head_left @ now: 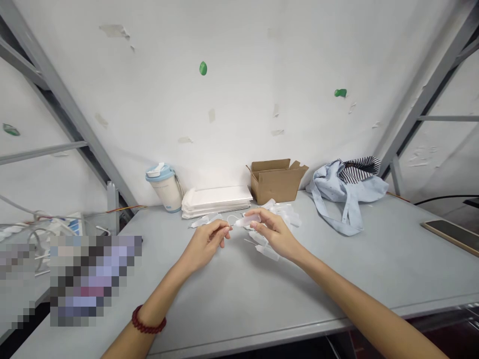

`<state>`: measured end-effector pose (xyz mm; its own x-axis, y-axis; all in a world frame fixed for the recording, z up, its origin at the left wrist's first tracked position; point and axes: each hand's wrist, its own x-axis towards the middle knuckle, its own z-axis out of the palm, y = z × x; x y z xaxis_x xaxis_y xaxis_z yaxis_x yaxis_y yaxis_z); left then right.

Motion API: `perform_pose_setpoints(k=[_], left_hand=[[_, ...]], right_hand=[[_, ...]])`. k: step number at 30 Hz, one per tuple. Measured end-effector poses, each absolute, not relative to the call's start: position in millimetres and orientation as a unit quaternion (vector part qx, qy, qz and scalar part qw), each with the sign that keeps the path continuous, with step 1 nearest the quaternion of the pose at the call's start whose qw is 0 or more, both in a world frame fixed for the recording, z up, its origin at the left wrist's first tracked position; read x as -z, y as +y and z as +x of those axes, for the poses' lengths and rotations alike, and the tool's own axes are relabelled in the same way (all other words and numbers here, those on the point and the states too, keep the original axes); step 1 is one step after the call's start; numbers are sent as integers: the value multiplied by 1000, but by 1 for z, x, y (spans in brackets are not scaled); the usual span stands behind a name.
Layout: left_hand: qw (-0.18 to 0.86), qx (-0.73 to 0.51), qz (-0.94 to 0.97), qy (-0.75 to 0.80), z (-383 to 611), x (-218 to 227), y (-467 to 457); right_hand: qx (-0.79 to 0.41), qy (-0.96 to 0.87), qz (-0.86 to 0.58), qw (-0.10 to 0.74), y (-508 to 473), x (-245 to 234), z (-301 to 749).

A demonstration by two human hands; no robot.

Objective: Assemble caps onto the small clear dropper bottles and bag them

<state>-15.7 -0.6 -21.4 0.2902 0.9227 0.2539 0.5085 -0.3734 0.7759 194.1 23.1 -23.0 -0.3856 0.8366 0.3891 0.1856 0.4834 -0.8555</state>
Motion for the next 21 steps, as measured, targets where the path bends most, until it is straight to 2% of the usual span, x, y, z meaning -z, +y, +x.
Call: perform_pose_setpoints(k=[21], left_hand=[[299, -348, 747, 481, -15, 22, 0]], right_hand=[[-346, -759, -345, 431, 25, 24, 196]])
